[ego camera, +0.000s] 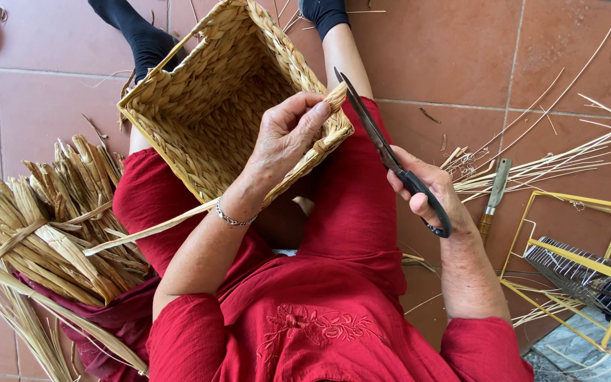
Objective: The person weaves a rectangular basket using dried palm leaves. They interlace the leaves into the basket's rim, trim excess material with shears, and continue weaving the edge.
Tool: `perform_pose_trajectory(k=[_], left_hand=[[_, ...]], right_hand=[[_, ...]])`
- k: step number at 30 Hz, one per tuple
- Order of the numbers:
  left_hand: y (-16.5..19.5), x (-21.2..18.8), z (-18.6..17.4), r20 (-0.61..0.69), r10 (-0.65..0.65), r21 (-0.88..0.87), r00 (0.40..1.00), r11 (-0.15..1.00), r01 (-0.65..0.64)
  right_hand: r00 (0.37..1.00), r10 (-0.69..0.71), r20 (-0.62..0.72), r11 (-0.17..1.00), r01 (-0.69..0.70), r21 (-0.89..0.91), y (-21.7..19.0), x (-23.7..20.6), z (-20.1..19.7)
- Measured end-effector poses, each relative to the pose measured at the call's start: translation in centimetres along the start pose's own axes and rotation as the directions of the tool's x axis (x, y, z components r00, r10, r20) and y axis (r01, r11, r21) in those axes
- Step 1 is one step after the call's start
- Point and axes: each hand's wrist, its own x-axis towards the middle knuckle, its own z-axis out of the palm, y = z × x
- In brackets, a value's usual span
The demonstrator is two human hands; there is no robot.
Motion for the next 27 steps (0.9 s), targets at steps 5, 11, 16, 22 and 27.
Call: perform_pose_trajectory(k=[5,11,16,22,27], left_hand=[[0.7,-0.2,0.1,-0.018,0.007,0.101,1.0,0.995,-0.005],[0.8,-0.3,0.2,0.013,-0.02,0.126,1.0,0.992,0.018],[0.8,-0.2,0.1,0.026,-0.008,0.131,1.0,0.991,0.004],[1.4,-0.3,0.0,0.059,0.096,0.22,0.994,0.97,-0.107],[2.2,-0.4,-1.0,0.151,0.273,0.319,0.95,0.896,-0.308]], right_hand=[[1.0,-0.013,-0.01,0.997,0.013,-0.071,-0.1,0.2,-0.1],[0.997,-0.074,-0.014,0.985,0.07,-0.159,1.0,0.1,0.2],[0.993,-0.116,-0.015,0.983,0.113,-0.142,1.5,0.3,0.7],[0.97,-0.104,-0.218,0.995,0.104,-0.013,1.9,1.0,0.9],[0.79,-0.135,-0.598,0.865,-0.201,-0.461,5.2,4.0,-1.8]])
